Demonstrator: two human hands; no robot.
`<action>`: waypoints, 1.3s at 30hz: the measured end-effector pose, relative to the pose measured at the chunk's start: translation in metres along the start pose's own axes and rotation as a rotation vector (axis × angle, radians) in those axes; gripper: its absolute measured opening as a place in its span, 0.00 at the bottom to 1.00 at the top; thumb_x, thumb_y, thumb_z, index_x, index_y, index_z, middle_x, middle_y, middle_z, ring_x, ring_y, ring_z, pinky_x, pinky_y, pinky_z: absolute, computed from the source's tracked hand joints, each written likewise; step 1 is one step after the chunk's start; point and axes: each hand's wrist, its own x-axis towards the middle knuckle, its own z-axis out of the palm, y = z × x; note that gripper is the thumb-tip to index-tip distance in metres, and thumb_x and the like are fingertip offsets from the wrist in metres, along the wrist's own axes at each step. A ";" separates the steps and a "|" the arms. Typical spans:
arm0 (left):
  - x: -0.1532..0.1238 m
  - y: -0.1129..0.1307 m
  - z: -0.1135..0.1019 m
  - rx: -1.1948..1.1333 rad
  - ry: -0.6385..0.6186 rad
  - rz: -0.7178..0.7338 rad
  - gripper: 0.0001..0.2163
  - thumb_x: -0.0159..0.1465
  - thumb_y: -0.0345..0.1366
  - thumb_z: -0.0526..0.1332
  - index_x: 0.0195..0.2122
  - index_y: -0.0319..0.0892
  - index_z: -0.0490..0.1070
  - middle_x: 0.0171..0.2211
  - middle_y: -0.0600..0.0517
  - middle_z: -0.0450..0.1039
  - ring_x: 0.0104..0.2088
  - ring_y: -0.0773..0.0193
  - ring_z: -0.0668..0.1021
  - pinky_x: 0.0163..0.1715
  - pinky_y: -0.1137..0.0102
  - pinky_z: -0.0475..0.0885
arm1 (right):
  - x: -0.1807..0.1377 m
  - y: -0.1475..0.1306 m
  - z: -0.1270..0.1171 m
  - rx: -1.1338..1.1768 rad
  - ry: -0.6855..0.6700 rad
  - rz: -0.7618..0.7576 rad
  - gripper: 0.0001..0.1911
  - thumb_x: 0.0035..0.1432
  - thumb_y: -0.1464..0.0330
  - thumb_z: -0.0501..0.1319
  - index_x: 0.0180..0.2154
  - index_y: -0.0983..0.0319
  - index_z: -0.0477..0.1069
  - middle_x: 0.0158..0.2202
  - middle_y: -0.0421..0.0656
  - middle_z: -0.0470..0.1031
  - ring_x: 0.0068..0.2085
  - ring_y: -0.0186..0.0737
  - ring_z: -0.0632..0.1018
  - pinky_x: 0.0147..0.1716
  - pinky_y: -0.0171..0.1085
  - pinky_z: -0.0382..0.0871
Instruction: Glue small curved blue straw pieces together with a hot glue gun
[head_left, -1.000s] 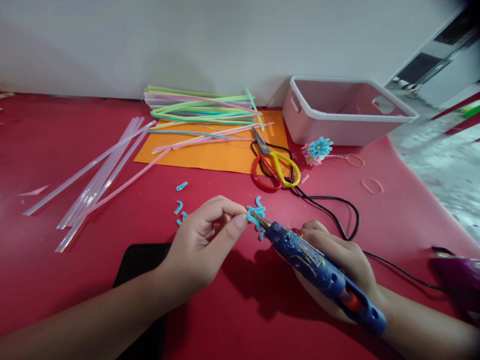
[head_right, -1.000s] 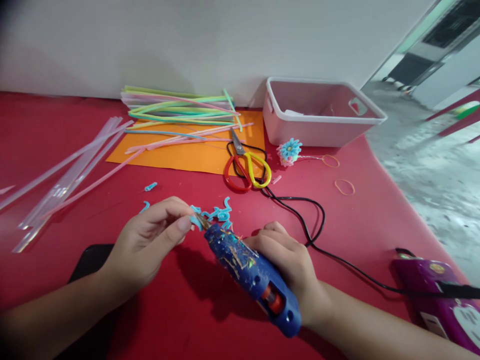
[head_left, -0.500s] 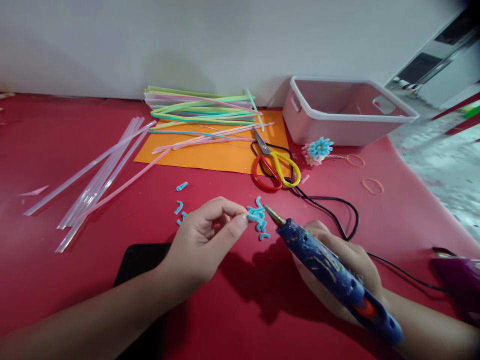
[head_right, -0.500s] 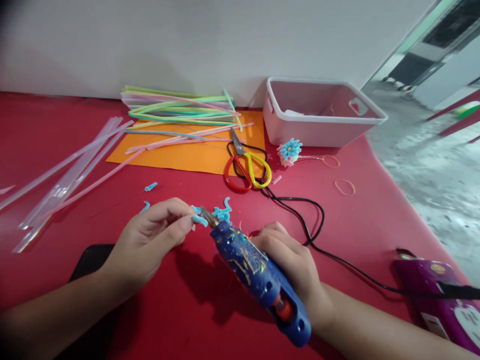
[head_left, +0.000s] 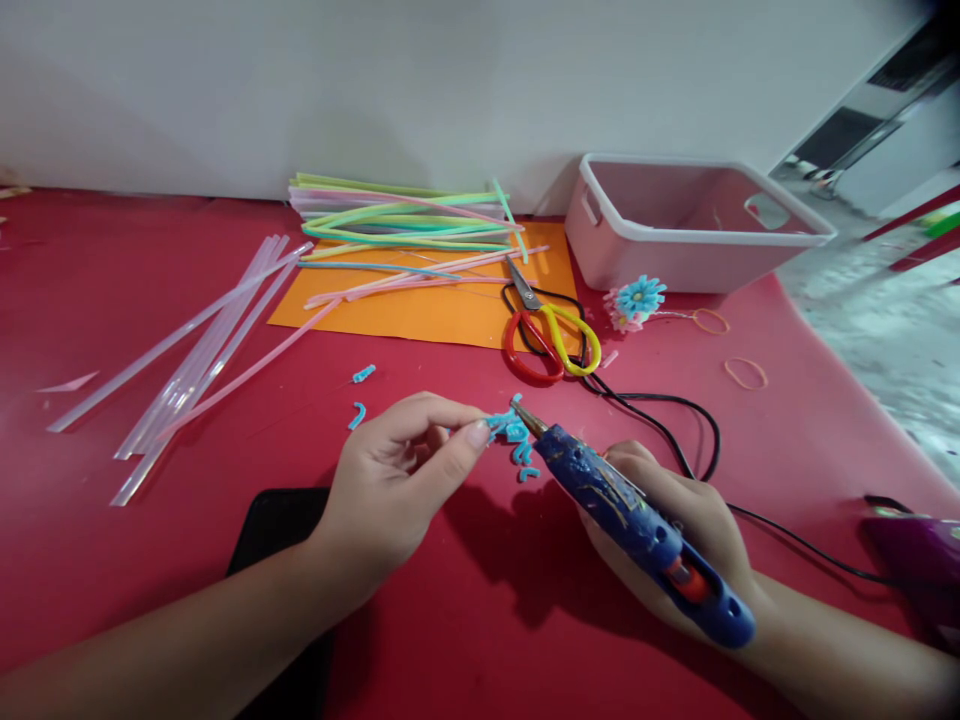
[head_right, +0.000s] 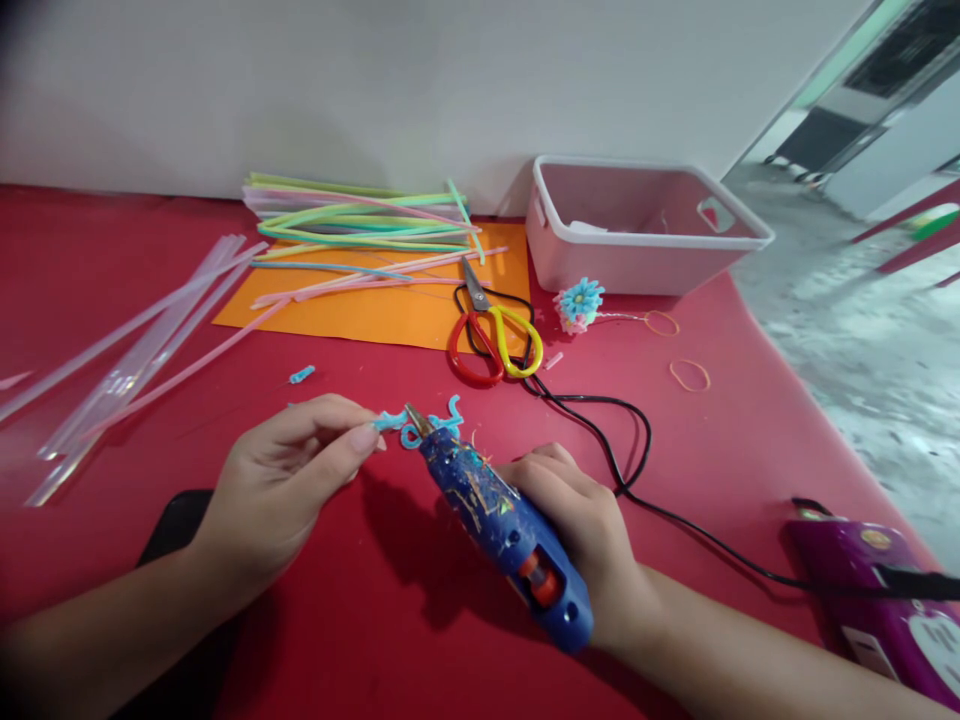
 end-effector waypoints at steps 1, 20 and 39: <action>0.000 0.000 0.000 0.000 -0.003 -0.003 0.03 0.60 0.30 0.66 0.30 0.43 0.77 0.24 0.56 0.73 0.23 0.72 0.69 0.23 0.76 0.66 | 0.000 0.000 0.000 0.002 -0.003 -0.003 0.09 0.57 0.76 0.61 0.38 0.57 0.66 0.26 0.38 0.68 0.24 0.37 0.70 0.29 0.40 0.68; -0.002 -0.002 -0.001 -0.049 -0.004 -0.077 0.02 0.60 0.32 0.68 0.30 0.43 0.79 0.23 0.56 0.72 0.22 0.73 0.67 0.23 0.76 0.64 | -0.003 0.004 0.002 -0.017 -0.007 -0.051 0.12 0.55 0.76 0.63 0.38 0.56 0.66 0.26 0.37 0.68 0.26 0.38 0.70 0.28 0.39 0.66; 0.001 -0.009 -0.001 -0.379 -0.004 -0.366 0.02 0.60 0.37 0.70 0.30 0.47 0.81 0.26 0.57 0.77 0.21 0.77 0.67 0.22 0.81 0.61 | 0.006 -0.003 0.001 -0.030 0.030 -0.071 0.04 0.58 0.69 0.62 0.36 0.58 0.67 0.25 0.38 0.71 0.26 0.36 0.71 0.27 0.35 0.66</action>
